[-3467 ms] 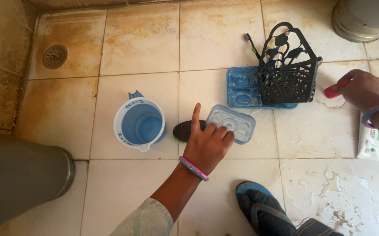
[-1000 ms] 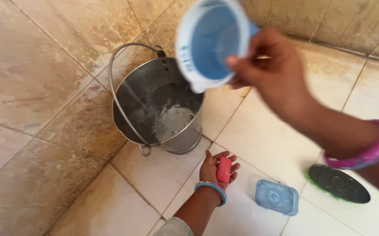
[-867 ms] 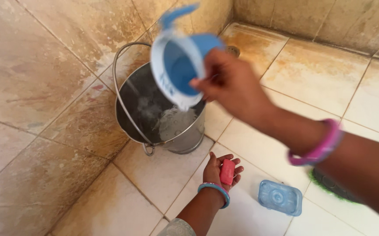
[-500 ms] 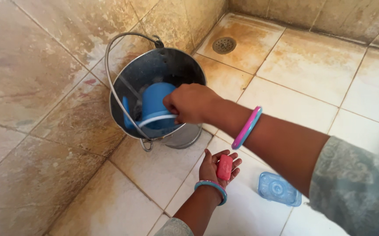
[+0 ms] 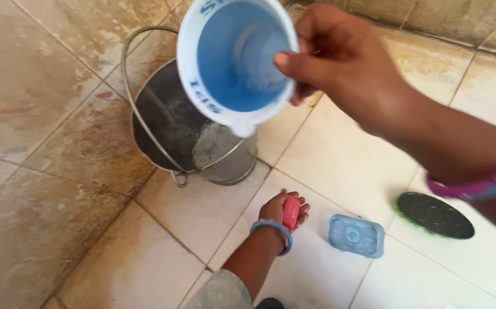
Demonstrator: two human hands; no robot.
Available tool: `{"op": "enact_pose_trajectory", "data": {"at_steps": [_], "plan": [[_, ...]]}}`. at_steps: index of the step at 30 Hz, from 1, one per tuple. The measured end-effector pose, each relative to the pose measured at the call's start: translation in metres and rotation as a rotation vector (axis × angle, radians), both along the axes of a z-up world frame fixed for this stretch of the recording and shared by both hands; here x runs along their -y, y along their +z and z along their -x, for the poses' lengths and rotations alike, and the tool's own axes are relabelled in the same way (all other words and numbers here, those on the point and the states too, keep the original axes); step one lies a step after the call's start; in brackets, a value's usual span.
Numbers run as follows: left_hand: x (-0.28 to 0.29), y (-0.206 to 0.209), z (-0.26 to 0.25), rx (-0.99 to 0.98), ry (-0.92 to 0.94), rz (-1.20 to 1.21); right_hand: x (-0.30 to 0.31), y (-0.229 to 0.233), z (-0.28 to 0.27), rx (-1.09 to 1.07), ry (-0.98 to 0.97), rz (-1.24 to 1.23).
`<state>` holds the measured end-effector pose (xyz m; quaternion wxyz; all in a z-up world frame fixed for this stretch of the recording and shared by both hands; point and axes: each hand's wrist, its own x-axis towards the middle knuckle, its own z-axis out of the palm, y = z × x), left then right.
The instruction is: The person scrubs a small blue plastic container with a green scrubbing brush and a pink bar of soap, then rinses it with water from a blue plastic cup. The person also scrubs the tiled wall and floor with the brush. A metal bucket and a blue plastic basket are present in the scene.
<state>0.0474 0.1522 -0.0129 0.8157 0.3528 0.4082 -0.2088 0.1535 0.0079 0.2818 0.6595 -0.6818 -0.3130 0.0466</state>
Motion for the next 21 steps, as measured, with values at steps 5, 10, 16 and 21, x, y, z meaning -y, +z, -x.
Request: {"op": "enact_pose_trajectory", "data": {"at_steps": [5,10,16,21], "plan": [[0.02,-0.005,-0.024,-0.048,-0.159,-0.135,0.049,-0.002,0.045,0.648,-0.164,0.527],[0.041,0.003,-0.046,0.033,-0.106,0.012,0.075,-0.027,0.068,0.666,-0.201,0.814],[0.062,0.035,-0.052,0.022,-0.13,-0.091,0.102,-0.044,0.076,0.857,-0.202,0.831],[0.077,0.023,-0.036,0.298,-0.523,-0.589,0.125,-0.048,0.071,0.755,-0.243,0.901]]}}
